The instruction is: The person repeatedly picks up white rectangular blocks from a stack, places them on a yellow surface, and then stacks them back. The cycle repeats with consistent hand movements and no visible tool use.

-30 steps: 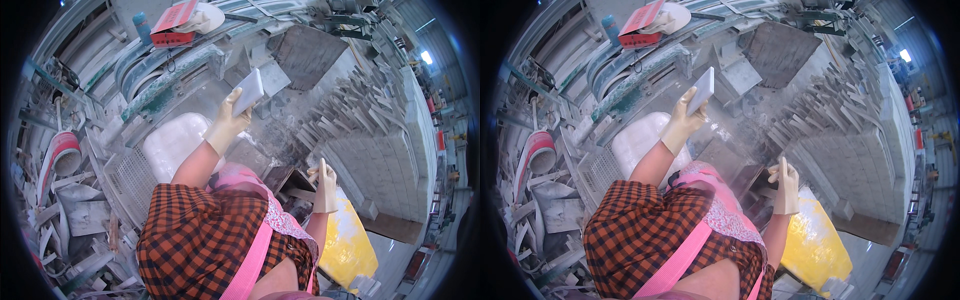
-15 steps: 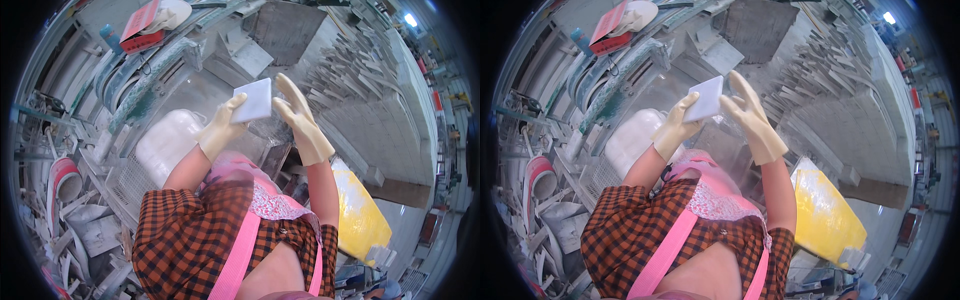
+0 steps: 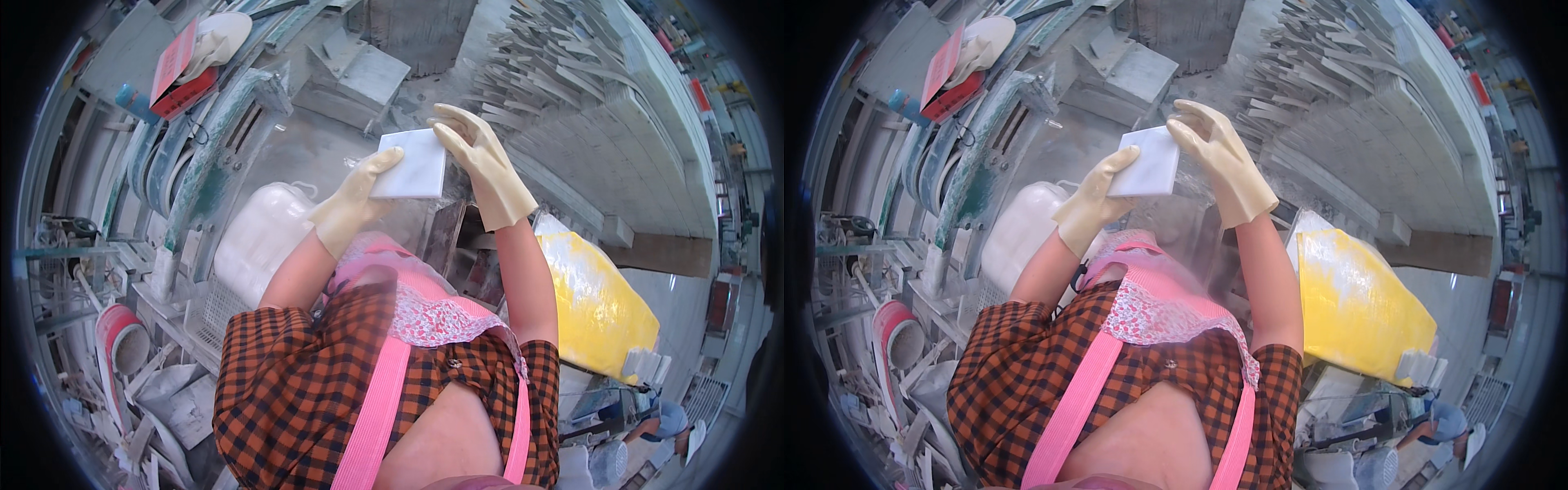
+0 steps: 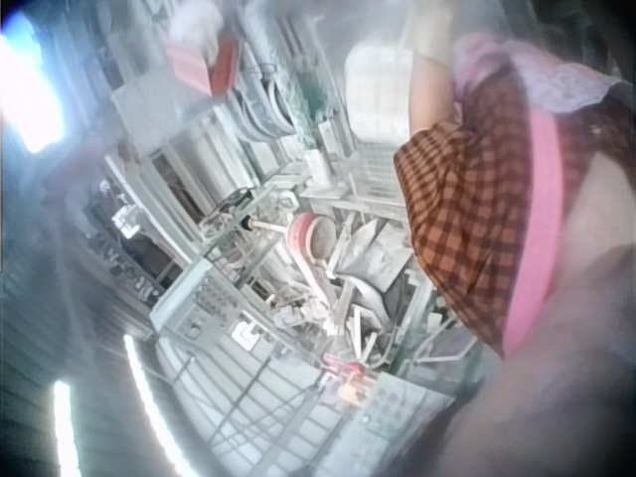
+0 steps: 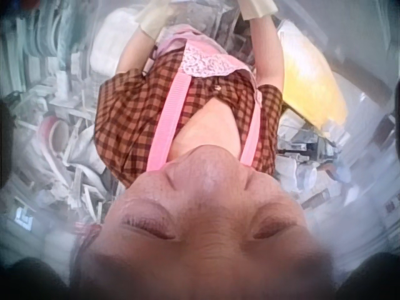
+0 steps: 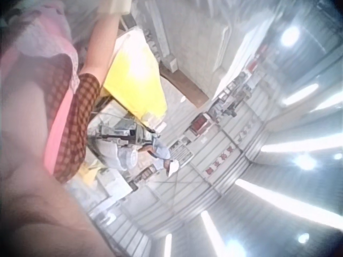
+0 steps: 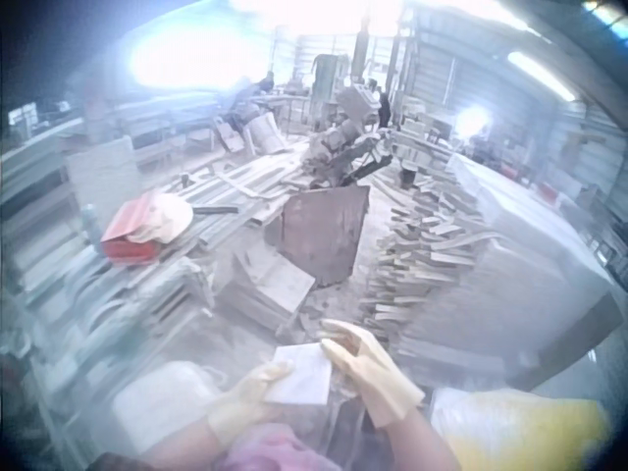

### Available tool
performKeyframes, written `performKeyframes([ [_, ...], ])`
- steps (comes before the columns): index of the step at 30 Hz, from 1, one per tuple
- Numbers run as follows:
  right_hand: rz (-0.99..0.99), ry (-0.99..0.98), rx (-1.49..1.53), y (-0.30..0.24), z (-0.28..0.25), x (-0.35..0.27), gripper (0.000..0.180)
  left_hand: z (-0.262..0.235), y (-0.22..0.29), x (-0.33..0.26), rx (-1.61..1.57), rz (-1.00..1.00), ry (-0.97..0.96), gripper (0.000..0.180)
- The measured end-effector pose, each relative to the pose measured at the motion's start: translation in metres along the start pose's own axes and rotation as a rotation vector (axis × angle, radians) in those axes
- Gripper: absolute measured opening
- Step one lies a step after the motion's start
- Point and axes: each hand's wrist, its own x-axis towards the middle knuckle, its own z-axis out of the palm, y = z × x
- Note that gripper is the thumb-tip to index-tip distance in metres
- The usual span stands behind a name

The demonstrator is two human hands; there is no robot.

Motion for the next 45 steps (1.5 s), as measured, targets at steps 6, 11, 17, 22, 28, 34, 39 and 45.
performKeyframes([
  [6,0.041,0.218,-0.009,0.013,-0.021,-0.009,0.049,0.007,-0.008,0.016,0.09,-0.042,-0.033,0.055],
  [11,0.347,0.162,0.111,0.036,-0.033,-0.031,0.049,0.023,-0.015,0.043,0.248,0.086,0.022,0.057],
  [17,0.288,0.267,0.407,0.073,-0.035,-0.059,0.044,0.044,-0.006,0.061,0.269,-0.146,-0.07,0.074],
  [22,0.223,0.299,0.567,0.087,-0.037,-0.07,0.039,0.06,-0.002,0.074,0.555,-0.14,0.034,0.081],
  [28,0.162,0.377,0.58,0.086,-0.038,-0.074,0.036,0.062,-0.011,0.083,0.611,-0.056,-0.047,0.048],
  [34,0.259,0.579,0.622,0.077,-0.047,-0.081,0.031,0.063,-0.024,0.106,0.573,-0.165,-0.295,0.043],
  [39,0.264,0.697,0.658,0.072,-0.06,-0.086,0.03,0.081,-0.031,0.123,0.588,-0.261,-0.53,0.056],
  [45,0.189,0.822,0.692,0.076,-0.083,-0.096,0.032,0.114,-0.04,0.149,0.636,-0.345,-0.713,0.07],
])
